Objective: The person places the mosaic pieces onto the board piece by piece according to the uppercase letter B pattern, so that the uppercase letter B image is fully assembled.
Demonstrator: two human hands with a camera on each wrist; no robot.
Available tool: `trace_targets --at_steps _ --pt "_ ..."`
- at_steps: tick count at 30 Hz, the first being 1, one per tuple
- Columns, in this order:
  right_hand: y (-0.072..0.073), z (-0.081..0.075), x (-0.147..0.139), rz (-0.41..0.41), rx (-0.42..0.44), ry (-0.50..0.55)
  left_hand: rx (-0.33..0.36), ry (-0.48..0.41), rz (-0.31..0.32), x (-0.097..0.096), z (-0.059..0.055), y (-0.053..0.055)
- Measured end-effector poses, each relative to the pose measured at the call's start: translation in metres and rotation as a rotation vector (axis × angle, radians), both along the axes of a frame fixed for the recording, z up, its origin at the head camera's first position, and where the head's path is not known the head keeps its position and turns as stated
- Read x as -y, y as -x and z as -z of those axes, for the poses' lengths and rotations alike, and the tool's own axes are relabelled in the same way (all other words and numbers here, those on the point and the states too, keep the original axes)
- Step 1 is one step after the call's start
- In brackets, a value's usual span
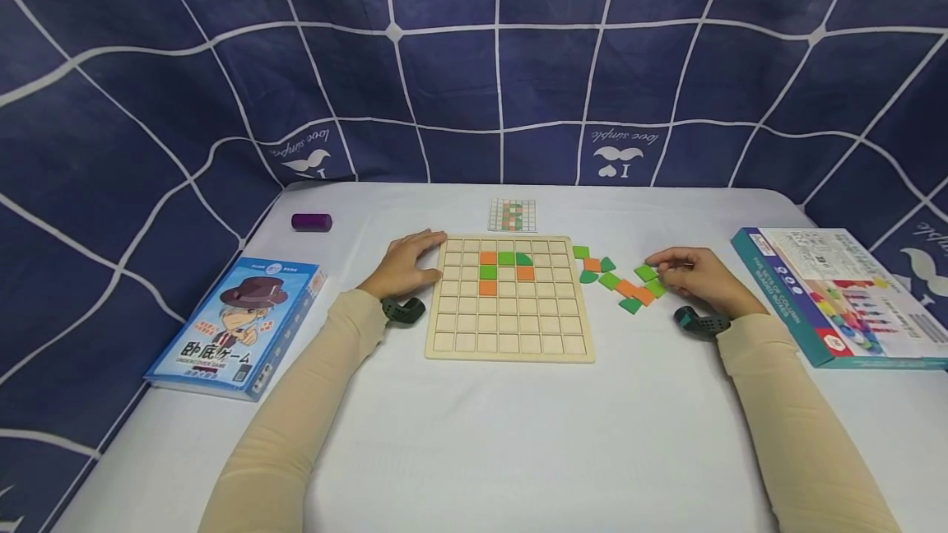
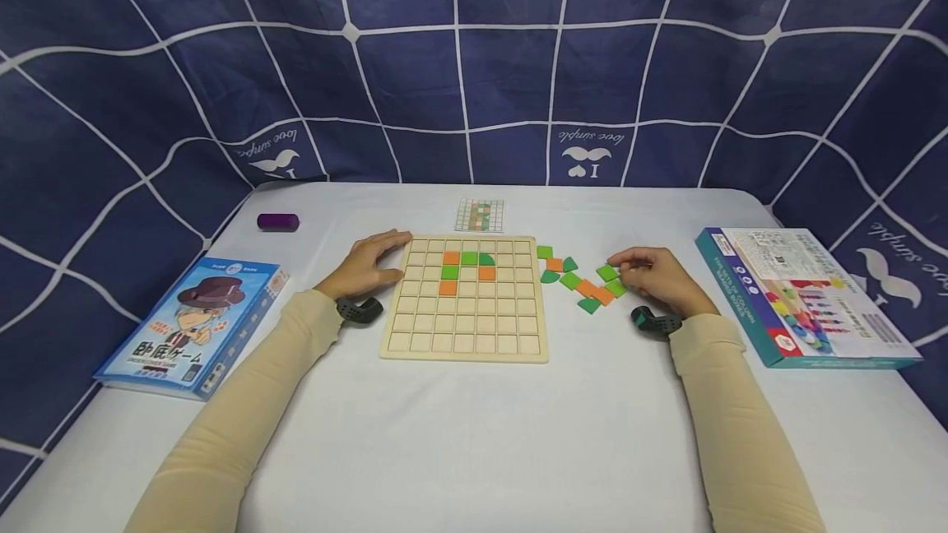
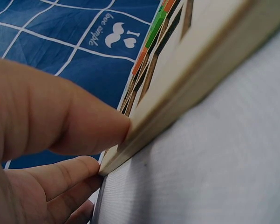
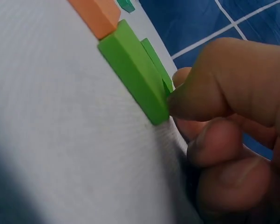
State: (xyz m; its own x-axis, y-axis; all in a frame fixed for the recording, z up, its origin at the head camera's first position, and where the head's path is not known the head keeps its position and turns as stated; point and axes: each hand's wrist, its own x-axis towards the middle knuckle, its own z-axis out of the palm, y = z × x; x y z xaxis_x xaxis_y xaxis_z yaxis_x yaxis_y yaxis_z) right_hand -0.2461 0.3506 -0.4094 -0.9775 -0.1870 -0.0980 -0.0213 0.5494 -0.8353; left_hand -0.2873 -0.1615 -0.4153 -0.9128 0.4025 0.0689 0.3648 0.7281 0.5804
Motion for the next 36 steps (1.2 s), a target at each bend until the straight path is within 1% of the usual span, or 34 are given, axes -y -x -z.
trace_targets --at_steps 5,11,15,19,25,29,33,36 --pt "0.0008 -0.0014 0.0017 -0.021 0.014 -0.028 -0.004 -0.001 0.005 0.0002 0.0001 -0.0001" --pt "0.0007 -0.0042 0.0021 -0.05 0.011 -0.029 -0.001 -0.002 0.001 0.0001 -0.0006 -0.0015" --pt "-0.0006 -0.0056 0.0025 -0.053 0.011 -0.035 -0.002 -0.004 0.0 0.0003 -0.0005 -0.0016" --pt "-0.0011 -0.0058 0.0026 -0.037 0.024 -0.04 0.003 -0.007 -0.002 0.0001 -0.0005 -0.0013" --pt "0.0006 -0.0038 0.0021 -0.009 0.018 -0.07 0.0 0.003 0.0 0.0001 -0.0011 -0.0007" --pt "0.0009 -0.0026 0.0023 0.024 0.009 -0.081 0.002 0.001 0.001 0.0004 -0.0013 -0.001" --pt "0.0005 -0.0053 0.005 0.048 0.002 -0.04 0.005 -0.002 -0.001 0.0005 -0.0009 -0.0013" --pt "0.0007 -0.0101 0.0076 0.051 0.013 -0.004 0.004 0.002 -0.002 0.0001 -0.0004 -0.0006"
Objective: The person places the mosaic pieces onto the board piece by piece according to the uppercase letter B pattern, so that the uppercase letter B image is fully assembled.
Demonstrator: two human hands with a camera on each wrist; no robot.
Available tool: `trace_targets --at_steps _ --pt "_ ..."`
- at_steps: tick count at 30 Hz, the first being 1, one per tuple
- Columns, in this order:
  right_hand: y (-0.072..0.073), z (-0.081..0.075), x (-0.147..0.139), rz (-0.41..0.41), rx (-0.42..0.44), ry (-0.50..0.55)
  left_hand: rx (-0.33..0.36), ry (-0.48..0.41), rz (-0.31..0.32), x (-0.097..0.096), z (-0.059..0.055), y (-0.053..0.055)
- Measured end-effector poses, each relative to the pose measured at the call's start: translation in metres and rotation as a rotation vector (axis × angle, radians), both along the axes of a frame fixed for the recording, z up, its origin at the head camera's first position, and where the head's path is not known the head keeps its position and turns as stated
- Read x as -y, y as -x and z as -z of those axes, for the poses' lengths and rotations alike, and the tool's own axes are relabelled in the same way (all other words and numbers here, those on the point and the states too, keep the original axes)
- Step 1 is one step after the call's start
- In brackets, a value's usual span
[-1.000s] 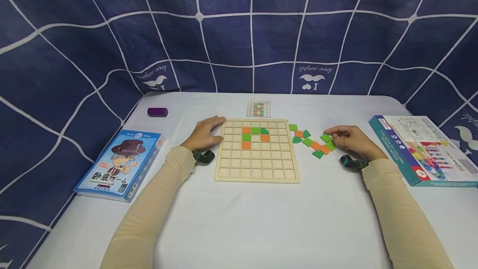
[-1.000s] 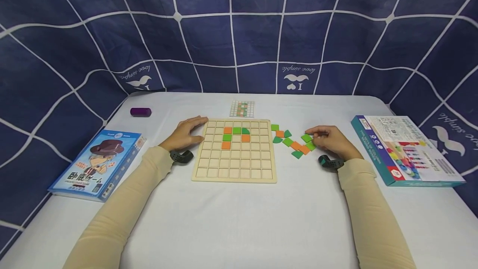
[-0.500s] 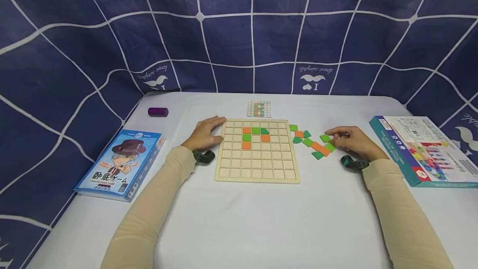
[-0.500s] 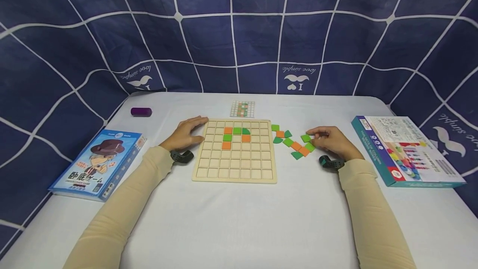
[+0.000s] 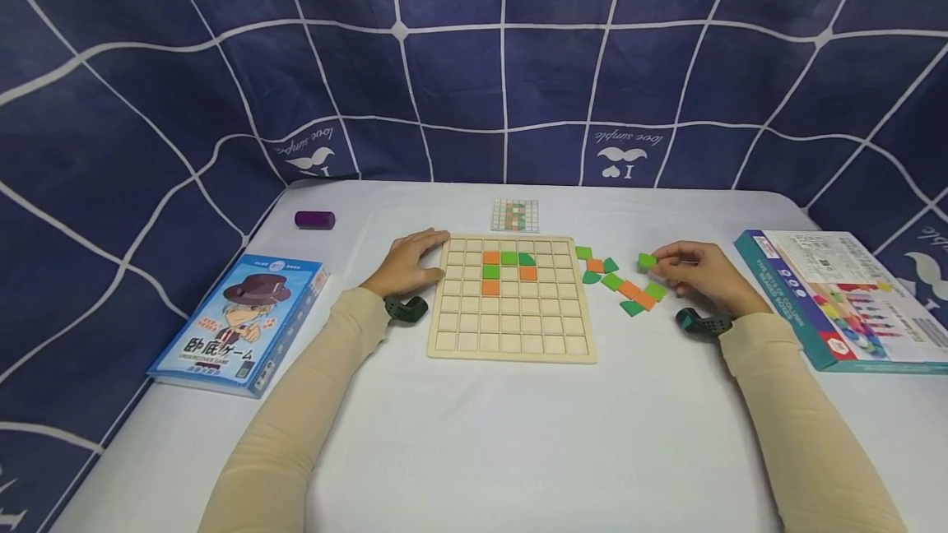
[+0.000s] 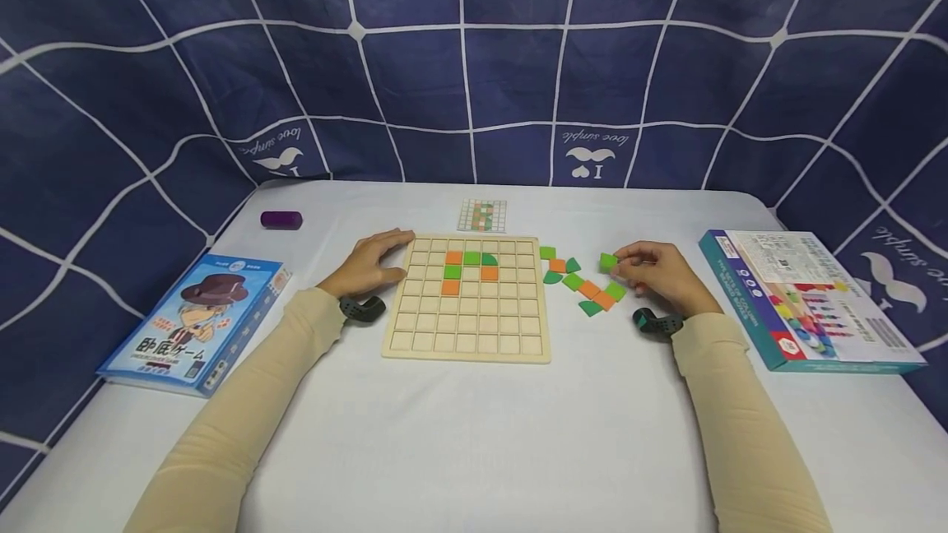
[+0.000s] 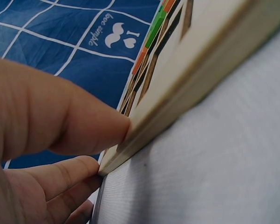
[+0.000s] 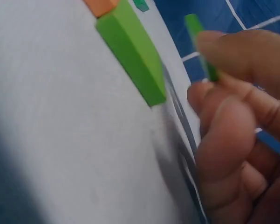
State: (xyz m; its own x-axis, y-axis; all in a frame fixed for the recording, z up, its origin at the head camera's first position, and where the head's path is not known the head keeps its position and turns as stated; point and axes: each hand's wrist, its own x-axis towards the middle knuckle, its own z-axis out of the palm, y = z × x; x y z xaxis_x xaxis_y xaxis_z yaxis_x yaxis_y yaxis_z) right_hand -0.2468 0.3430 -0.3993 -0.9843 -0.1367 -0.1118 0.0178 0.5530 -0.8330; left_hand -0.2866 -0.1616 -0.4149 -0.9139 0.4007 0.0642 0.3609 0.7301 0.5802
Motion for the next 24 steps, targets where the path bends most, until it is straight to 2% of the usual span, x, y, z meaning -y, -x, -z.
trace_targets --at_steps 9,16,24 --pt "0.006 -0.012 0.015 0.039 0.083 0.071 0.0 -0.004 -0.001 0.0 0.002 0.001" --pt "0.005 -0.023 0.036 0.053 0.121 0.225 0.002 -0.007 -0.006 0.001 0.001 0.001" --pt "0.001 -0.03 0.059 -0.003 0.127 0.411 0.002 -0.008 -0.002 0.0 0.0 0.001"
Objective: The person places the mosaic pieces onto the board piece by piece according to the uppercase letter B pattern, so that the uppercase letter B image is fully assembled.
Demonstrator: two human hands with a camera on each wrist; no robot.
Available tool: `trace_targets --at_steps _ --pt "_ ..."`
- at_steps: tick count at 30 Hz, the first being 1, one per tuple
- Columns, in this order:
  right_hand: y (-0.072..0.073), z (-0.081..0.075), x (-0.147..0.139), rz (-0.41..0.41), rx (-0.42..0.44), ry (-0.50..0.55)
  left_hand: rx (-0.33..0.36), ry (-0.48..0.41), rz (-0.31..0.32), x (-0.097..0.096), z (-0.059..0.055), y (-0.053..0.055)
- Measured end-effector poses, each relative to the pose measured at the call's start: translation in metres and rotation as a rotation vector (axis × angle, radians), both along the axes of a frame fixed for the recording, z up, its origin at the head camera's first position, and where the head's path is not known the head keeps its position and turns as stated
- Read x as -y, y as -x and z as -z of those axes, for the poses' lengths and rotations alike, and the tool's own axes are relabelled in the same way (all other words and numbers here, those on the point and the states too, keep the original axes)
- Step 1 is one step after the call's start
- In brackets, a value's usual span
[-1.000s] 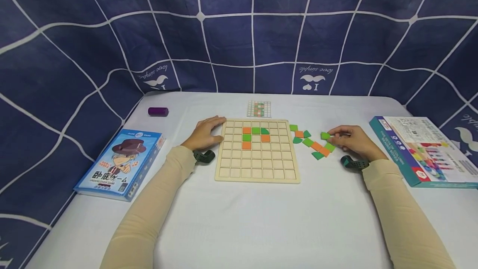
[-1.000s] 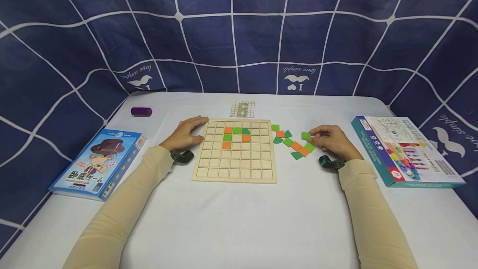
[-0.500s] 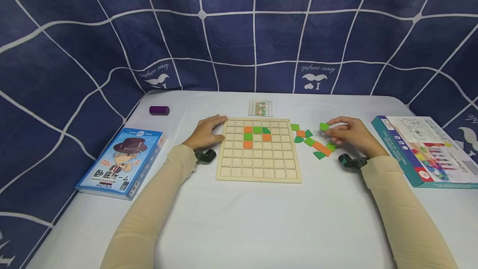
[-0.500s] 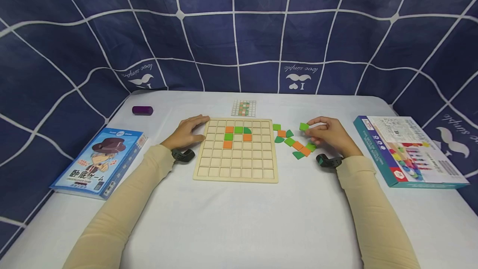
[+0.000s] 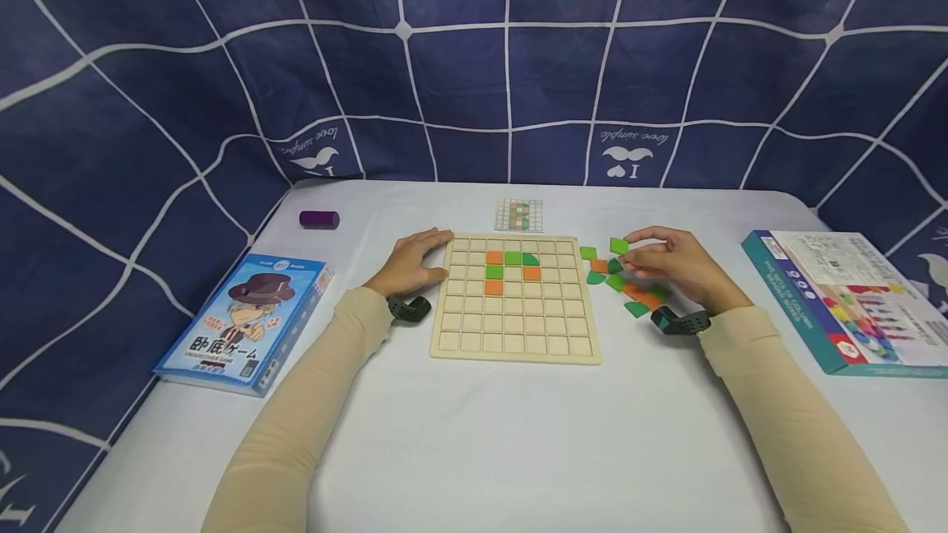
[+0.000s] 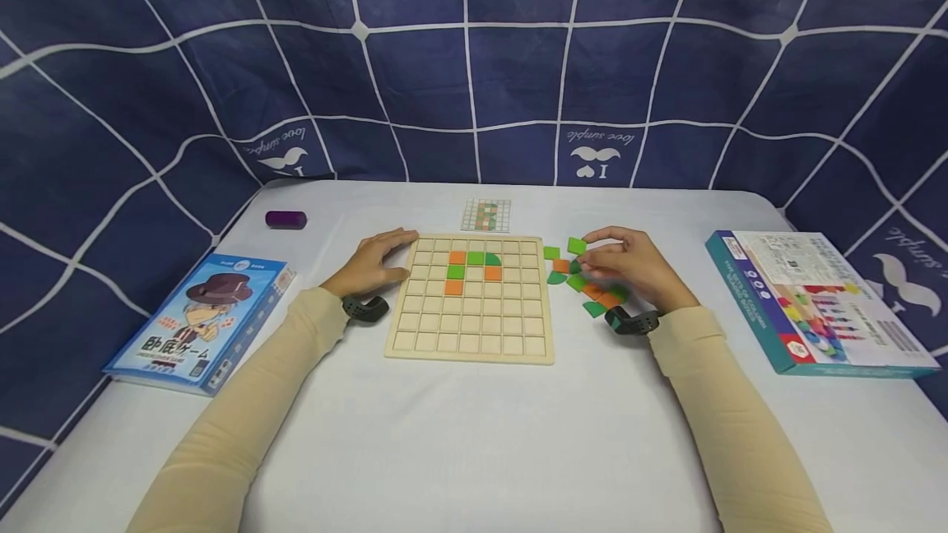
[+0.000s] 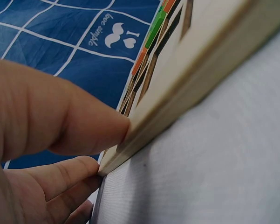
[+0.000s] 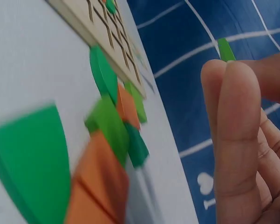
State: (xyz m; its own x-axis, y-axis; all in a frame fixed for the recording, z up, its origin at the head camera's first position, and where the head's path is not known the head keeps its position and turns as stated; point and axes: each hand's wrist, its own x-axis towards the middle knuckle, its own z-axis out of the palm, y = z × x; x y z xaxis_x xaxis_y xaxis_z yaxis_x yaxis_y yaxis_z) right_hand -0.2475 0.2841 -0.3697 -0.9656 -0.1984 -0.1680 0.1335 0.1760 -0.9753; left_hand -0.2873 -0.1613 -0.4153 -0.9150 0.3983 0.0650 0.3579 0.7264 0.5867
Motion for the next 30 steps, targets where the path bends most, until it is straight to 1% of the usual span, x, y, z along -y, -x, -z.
trace_targets --at_steps 4,7,10,13,19,30 --pt "-0.002 -0.002 0.012 -0.015 -0.018 0.033 -0.001 -0.004 0.002 -0.001 0.0 0.001" --pt "-0.004 -0.003 0.021 -0.032 -0.043 0.021 -0.003 -0.007 0.004 -0.001 0.0 0.001" --pt "-0.004 -0.003 0.031 -0.054 -0.049 0.027 0.0 -0.009 0.005 -0.001 0.0 0.001" --pt "-0.002 -0.002 0.04 -0.075 -0.036 0.043 0.002 -0.008 0.002 0.0 0.0 0.001" --pt "0.002 0.0 0.059 -0.094 -0.022 -0.02 0.002 -0.006 -0.001 -0.001 0.001 0.0" --pt "0.01 0.01 0.093 -0.159 0.007 -0.012 -0.006 -0.002 0.0 0.0 0.002 0.0"
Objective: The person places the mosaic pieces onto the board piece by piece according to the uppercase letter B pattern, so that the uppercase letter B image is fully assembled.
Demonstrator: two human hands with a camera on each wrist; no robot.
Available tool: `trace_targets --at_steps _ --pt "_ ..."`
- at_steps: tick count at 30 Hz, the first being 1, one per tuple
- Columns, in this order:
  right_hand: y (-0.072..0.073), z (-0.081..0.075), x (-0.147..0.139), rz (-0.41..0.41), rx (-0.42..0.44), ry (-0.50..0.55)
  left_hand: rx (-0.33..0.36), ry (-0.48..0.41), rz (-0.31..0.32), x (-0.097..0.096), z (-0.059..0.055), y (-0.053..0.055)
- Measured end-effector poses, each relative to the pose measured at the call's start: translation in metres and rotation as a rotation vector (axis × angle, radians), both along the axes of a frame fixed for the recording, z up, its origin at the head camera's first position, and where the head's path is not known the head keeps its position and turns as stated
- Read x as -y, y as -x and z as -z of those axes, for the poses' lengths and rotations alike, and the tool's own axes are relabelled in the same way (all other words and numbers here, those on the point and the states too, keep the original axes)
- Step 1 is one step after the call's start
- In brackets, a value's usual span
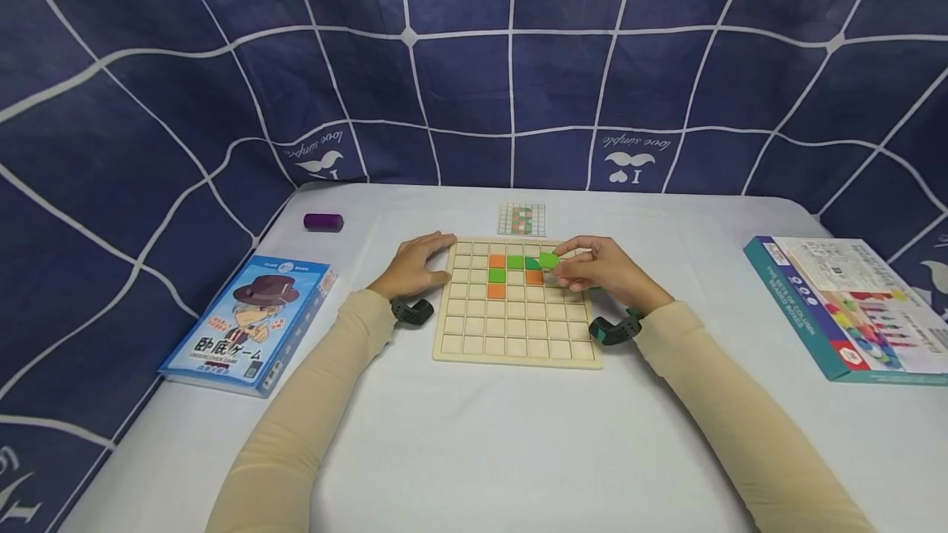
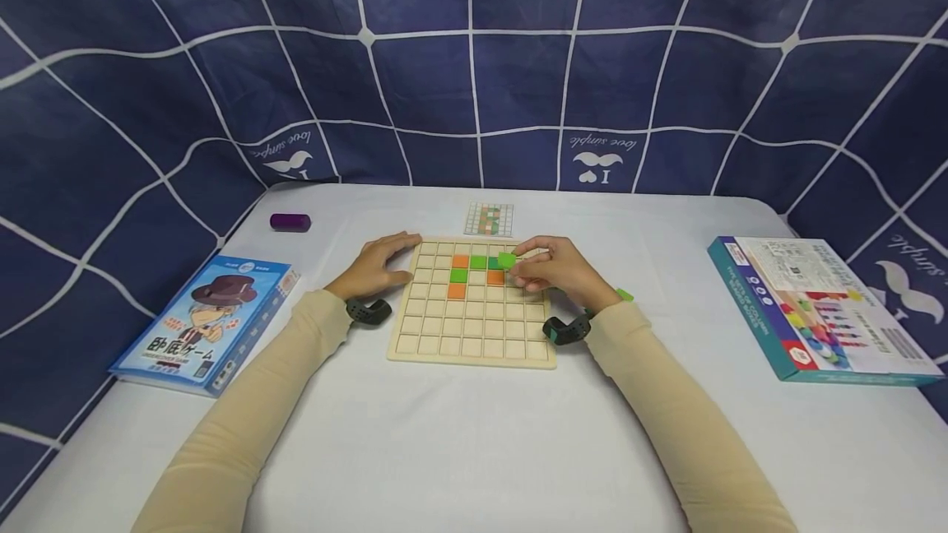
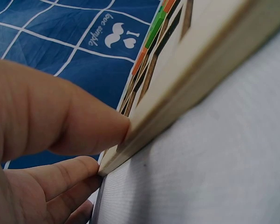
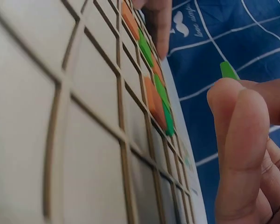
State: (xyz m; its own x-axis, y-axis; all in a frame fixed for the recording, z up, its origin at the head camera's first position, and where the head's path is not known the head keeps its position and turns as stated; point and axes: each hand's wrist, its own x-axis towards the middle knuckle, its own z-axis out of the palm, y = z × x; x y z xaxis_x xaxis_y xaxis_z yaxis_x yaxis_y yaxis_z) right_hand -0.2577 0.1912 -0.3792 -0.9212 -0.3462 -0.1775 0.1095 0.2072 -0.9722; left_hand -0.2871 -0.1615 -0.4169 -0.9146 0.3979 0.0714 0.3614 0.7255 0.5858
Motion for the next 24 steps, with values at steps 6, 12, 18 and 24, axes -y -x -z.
trace_targets --at_steps 6,12,18,24 --pt "0.001 0.006 0.018 -0.001 0.036 0.003 0.001 0.002 0.007 0.0 0.002 0.0" --pt "0.0 0.01 0.034 -0.028 0.047 0.054 -0.006 0.005 0.007 0.0 0.001 -0.001" --pt "-0.002 0.014 0.041 -0.055 0.016 0.072 -0.004 0.007 0.005 0.0 0.003 0.0" --pt "-0.003 0.019 0.039 -0.1 -0.041 0.031 -0.006 0.004 0.006 0.0 0.001 0.0"
